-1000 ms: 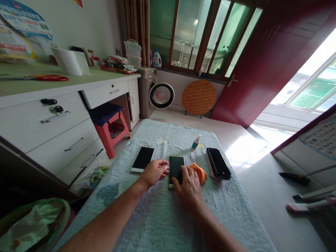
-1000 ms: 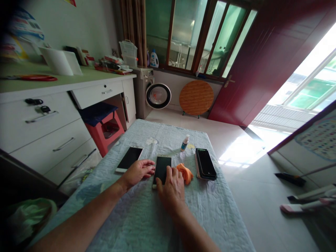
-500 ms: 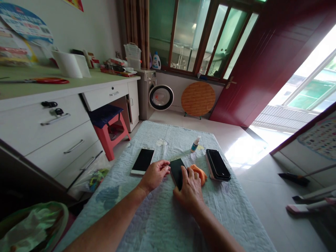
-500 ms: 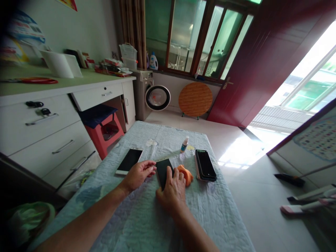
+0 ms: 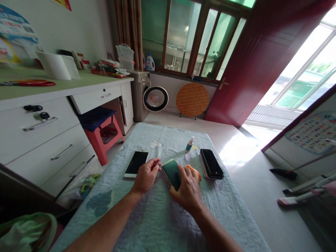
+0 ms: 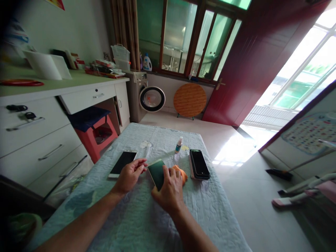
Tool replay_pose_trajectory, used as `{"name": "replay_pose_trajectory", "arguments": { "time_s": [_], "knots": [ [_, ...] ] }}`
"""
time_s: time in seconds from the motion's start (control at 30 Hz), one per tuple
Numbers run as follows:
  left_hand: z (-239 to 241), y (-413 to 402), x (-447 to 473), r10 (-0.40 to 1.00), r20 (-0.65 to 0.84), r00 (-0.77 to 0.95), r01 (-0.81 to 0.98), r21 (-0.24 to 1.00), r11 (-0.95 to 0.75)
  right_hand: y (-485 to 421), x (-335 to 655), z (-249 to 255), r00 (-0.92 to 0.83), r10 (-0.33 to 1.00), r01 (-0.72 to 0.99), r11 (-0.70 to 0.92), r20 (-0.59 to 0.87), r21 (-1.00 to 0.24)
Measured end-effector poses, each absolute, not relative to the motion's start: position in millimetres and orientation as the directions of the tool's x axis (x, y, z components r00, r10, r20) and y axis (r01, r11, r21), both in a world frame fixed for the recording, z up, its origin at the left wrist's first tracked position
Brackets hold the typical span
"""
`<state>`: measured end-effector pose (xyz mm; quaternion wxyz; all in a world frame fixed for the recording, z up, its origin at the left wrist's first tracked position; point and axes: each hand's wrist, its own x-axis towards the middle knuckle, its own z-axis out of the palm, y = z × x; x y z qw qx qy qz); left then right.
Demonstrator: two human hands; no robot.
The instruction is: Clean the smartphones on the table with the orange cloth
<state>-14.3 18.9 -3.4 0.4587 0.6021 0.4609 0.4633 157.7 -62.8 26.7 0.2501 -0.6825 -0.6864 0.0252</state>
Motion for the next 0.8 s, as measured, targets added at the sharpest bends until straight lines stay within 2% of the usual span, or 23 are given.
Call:
{"name": "replay_pose_trajectory", "arguments": {
  "time_s": [0.27,0.43,0.63,0.8],
  "knots": [
    [-2,19,-16,0.981,0.16,0.107,0.135,0.975,-0.174,-56,206,43,0.069,0.868,0.909,0.149,0.492,-0.39],
    [-2,19,-15,0.98,0.161,0.118,0.15,0.973,-0.178,-42,255,43,0.307,0.738,0.924,-0.08,0.601,-0.374],
    [-4,17,-14,0.98,0.145,0.138,0.142,0.976,-0.165,-34,291,35,0.505,0.699,0.86,-0.355,0.507,-0.367],
    [-7,19,-15,0.981,0.143,0.135,0.139,0.977,-0.161,-30,294,30,0.539,0.727,0.84,-0.425,0.425,-0.338]
  ]
}}
